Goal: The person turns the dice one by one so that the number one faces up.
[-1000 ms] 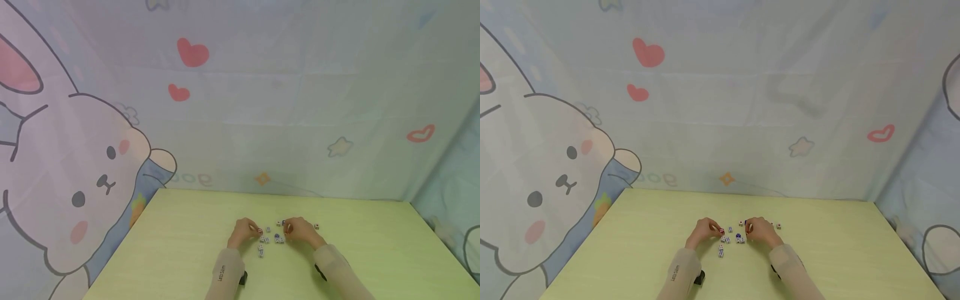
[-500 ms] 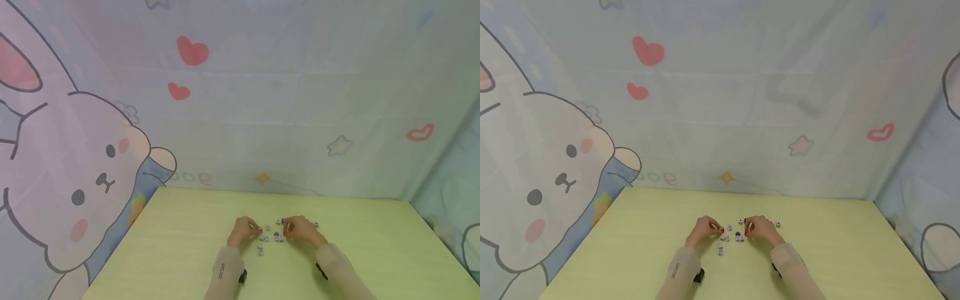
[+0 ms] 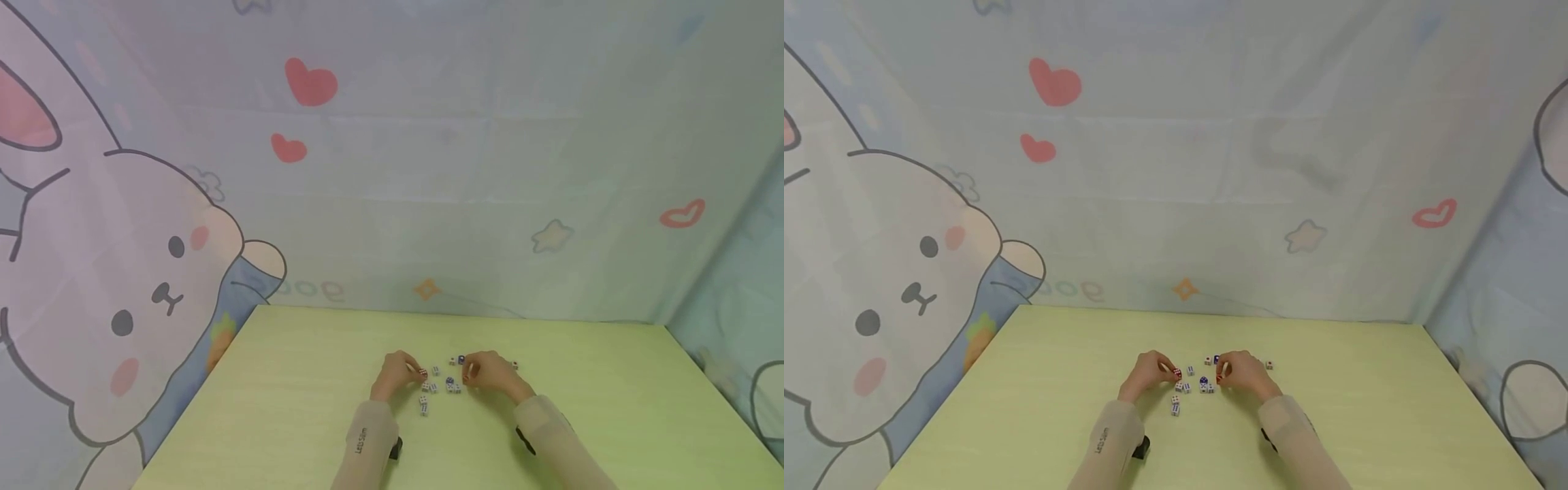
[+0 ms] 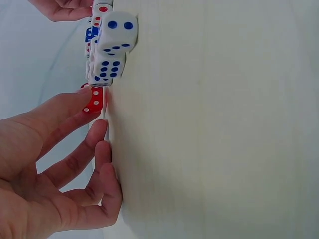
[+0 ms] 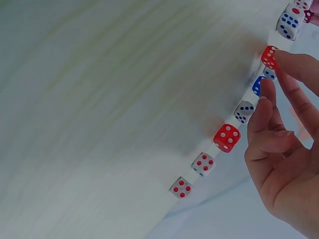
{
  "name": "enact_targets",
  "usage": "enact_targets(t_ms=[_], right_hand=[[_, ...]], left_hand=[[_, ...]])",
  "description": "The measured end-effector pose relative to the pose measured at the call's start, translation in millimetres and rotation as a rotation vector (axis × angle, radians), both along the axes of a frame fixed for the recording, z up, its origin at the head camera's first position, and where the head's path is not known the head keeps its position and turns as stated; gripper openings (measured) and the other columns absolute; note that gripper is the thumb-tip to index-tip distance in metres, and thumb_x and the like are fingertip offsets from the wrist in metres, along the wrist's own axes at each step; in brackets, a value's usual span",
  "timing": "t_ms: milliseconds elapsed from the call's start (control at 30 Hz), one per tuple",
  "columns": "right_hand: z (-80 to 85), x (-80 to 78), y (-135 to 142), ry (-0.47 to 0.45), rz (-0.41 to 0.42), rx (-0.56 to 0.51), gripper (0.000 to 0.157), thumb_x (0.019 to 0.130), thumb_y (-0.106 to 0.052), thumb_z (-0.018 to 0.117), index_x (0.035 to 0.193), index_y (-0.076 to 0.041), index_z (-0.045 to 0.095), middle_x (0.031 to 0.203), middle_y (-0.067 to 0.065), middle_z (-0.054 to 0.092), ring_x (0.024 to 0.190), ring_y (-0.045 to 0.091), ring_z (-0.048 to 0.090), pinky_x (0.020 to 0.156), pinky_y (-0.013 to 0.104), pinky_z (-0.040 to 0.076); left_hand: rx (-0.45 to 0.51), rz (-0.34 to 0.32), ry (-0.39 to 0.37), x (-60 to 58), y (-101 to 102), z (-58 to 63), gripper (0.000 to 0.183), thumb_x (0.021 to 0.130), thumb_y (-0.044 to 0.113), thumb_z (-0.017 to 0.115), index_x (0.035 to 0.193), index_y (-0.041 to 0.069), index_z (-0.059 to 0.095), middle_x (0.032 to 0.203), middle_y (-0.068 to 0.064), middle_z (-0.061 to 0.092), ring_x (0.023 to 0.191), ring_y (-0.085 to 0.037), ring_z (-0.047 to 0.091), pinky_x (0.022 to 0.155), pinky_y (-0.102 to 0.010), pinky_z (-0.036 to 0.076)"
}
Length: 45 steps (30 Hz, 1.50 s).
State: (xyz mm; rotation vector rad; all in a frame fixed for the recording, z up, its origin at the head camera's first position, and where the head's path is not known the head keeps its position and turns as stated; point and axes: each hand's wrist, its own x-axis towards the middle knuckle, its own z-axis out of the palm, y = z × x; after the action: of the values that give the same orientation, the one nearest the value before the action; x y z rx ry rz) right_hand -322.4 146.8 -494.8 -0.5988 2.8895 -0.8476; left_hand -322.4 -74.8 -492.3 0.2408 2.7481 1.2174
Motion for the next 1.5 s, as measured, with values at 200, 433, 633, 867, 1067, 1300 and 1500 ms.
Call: enact_targets(t_ms=[200,433,633,867,1067,1300,1500], right_hand=[[0.6,0.4,1.1,-0.020,0.009,-0.017,0.007,0.077,-0.014,0.068,0.074,-0.016,0.061,0.069,-0.002,0.059,0.052,0.012,0.052,0.048,0.026,0.040],[1.8,1.7,2.5,-0.037,0.030,-0.027,0.006,0.077,-0.014,0.068,0.075,-0.013,0.062,0.070,-0.001,0.060,0.055,0.012,0.052,0.048,0.026,0.041],[2.0,1.7,4.9,-0.066,0.057,-0.039,0.004,0.079,-0.015,0.066,0.076,-0.013,0.064,0.074,-0.001,0.061,0.060,0.011,0.053,0.052,0.025,0.043],[-2.3,0.4,9.2,-0.101,0.069,-0.080,0.006,0.083,-0.015,0.061,0.081,-0.012,0.065,0.077,0.001,0.065,0.061,0.011,0.054,0.053,0.025,0.043],[-0.4,-0.9,9.8,-0.084,0.058,-0.132,0.011,0.087,-0.012,0.054,0.087,-0.008,0.065,0.079,0.003,0.066,0.064,0.013,0.055,0.052,0.026,0.043],[0.2,2.6,7.6,-0.053,0.084,-0.142,0.006,0.080,-0.010,0.063,0.085,-0.007,0.063,0.078,0.003,0.063,0.068,0.012,0.054,0.057,0.025,0.044],[-5.1,4.0,1.9,-0.059,0.042,-0.139,0.008,0.076,-0.005,0.066,0.080,-0.010,0.062,0.074,0.002,0.059,0.066,0.011,0.052,0.053,0.023,0.044]], left_hand=[[-0.003,0.031,-0.019,-1.7,0.5,-2.2,0.017,0.069,0.015,0.075,0.080,0.005,0.068,0.082,-0.007,0.066,0.068,-0.014,0.056,0.065,-0.029,0.046],[0.013,0.035,-0.025,-1.1,0.1,-4.5,0.016,0.068,0.014,0.075,0.079,0.005,0.068,0.077,-0.006,0.066,0.066,-0.013,0.057,0.064,-0.028,0.046],[0.009,0.035,-0.020,-0.5,0.8,-5.5,0.016,0.069,0.015,0.075,0.080,0.005,0.068,0.079,-0.006,0.066,0.066,-0.013,0.057,0.065,-0.028,0.047],[0.011,0.036,-0.033,1.3,1.0,-3.7,0.017,0.069,0.015,0.075,0.081,0.005,0.068,0.080,-0.007,0.066,0.068,-0.014,0.057,0.067,-0.030,0.047],[-0.003,0.029,-0.021,-1.9,-0.3,-4.0,0.017,0.070,0.017,0.074,0.081,0.005,0.068,0.080,-0.007,0.067,0.067,-0.014,0.058,0.065,-0.029,0.047],[0.001,0.024,-0.015,-4.3,-0.3,-6.7,0.016,0.069,0.015,0.074,0.080,0.006,0.069,0.080,-0.006,0.067,0.068,-0.014,0.058,0.066,-0.029,0.047],[-0.003,0.033,-0.026,-3.0,0.4,-5.6,0.017,0.069,0.015,0.074,0.082,0.006,0.069,0.081,-0.006,0.066,0.068,-0.014,0.056,0.066,-0.029,0.046]])
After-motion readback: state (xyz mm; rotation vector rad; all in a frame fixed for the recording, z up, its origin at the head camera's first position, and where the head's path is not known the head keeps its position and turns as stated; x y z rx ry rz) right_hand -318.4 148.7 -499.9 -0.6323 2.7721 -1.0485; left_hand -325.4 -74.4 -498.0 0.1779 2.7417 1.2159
